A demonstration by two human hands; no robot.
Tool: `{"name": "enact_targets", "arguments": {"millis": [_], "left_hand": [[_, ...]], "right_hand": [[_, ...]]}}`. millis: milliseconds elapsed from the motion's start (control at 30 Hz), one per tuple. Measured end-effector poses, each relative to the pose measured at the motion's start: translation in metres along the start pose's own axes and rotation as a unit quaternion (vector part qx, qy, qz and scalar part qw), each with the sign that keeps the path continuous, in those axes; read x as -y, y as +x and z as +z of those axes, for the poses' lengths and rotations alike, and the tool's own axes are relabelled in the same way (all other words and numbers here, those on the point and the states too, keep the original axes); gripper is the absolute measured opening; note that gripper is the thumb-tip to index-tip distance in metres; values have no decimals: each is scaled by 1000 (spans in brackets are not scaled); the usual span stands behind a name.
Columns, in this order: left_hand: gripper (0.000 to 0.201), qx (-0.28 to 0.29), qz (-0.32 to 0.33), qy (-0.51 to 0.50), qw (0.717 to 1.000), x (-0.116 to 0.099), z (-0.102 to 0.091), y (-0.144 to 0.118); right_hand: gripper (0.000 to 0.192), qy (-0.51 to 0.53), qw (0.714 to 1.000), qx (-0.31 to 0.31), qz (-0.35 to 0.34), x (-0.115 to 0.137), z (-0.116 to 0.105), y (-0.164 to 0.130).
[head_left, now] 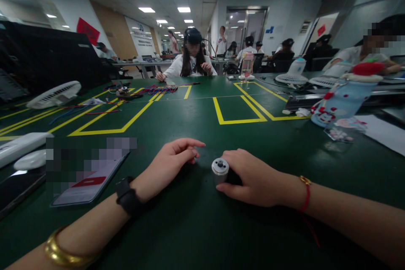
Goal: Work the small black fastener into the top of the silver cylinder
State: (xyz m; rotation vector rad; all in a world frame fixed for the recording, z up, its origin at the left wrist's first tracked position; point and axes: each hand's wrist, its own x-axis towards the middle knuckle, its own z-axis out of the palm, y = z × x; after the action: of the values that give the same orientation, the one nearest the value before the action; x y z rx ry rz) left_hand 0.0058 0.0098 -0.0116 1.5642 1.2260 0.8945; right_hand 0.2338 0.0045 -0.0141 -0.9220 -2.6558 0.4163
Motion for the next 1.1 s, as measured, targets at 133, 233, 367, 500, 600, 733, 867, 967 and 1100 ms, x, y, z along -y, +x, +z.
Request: {"name": "enact_targets", "arguments": {"millis": [133, 233, 367, 500, 600, 733, 867, 967, 1100], "left_hand": [[23, 16, 12, 43, 999, 0, 1, -2], [24, 34, 31, 61, 997, -2, 2, -4], [23, 90, 94, 80, 988, -9, 5, -9], [21, 101, 139, 113, 979, -15, 9, -12], [21, 91, 151, 116, 978, -16, 13, -12], [19, 82, 158, 119, 977, -17, 16, -12], [13, 79, 158, 112, 978, -18, 17, -12], [12, 72, 155, 81, 982, -17, 17, -11], [12, 60, 150, 56, 985, -16, 14, -11]], "right_hand": [[23, -1, 1000, -1, -6, -1, 1, 0], [23, -1, 1000, -5, -7, -1, 1, 0], [23, -2, 1000, -4, -9, -2, 1, -1], [25, -9, 1000, -4, -1, -3, 2, -1], [25, -10, 1000, -8, -2, -3, 2, -1], [25, -14, 1000, -10, -2, -3, 3, -1], [25, -15, 1000, -15, -8, -4, 4, -2], [25, -18, 1000, -18, -7, -3, 4, -2], [24, -13, 1000, -11, -5, -2, 3, -2]]}}
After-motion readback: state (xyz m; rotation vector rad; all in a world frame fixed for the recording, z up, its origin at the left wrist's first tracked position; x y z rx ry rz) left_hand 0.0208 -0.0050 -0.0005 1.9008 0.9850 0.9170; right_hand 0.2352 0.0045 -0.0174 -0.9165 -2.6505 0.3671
